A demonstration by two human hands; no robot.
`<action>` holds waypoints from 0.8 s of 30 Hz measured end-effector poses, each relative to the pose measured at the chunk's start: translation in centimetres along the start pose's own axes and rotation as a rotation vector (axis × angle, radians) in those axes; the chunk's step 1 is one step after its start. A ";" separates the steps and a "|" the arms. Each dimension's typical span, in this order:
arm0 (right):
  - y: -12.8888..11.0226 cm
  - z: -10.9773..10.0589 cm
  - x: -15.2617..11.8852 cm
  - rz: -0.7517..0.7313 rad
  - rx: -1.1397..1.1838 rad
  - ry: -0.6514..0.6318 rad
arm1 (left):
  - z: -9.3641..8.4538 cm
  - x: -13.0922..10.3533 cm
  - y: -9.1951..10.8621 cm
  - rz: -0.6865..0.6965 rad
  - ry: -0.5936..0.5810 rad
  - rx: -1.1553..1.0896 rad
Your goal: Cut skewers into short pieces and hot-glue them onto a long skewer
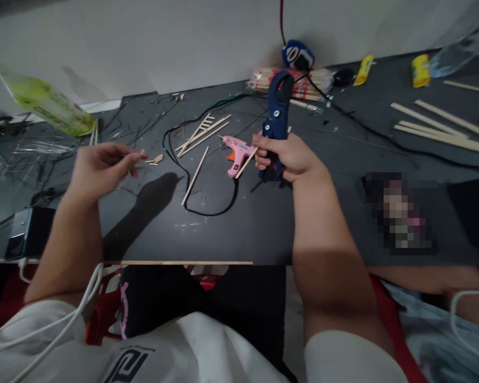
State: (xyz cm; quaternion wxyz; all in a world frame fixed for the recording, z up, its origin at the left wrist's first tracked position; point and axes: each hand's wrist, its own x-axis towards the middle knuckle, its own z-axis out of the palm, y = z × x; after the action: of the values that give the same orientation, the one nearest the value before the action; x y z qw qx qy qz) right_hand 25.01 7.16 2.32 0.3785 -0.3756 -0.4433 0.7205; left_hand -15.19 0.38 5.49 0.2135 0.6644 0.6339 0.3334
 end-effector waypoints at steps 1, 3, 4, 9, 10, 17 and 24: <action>-0.1 0.2 -0.1 -0.033 -0.009 -0.002 | 0.1 0.3 0.7 -0.034 0.017 -0.157; -0.2 0.5 -0.4 -0.076 -0.028 -0.016 | 1.4 1.0 2.4 -0.083 -0.038 -0.396; -0.2 0.6 -0.6 -0.087 -0.033 -0.025 | 2.5 1.2 3.5 -0.108 -0.076 -0.513; -0.1 0.8 -0.9 -0.107 -0.011 -0.049 | 10.0 1.2 7.8 -0.234 -0.518 -0.860; 0.0 0.8 -0.8 -0.111 -0.007 -0.051 | 11.3 1.0 8.1 -0.260 -0.549 -0.924; 0.4 1.5 -0.5 -0.117 -0.010 -0.017 | 14.0 0.2 8.2 -0.374 -0.568 -1.100; 0.0 1.4 -1.0 -0.095 -0.076 -0.022 | 5.0 -6.8 7.4 0.091 0.046 -0.361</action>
State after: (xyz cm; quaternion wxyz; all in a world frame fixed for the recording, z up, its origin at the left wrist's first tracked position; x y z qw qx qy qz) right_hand 24.23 5.80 3.00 0.3928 -0.3603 -0.4919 0.6884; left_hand -6.31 -6.43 6.10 0.2995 0.6356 0.5378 0.4659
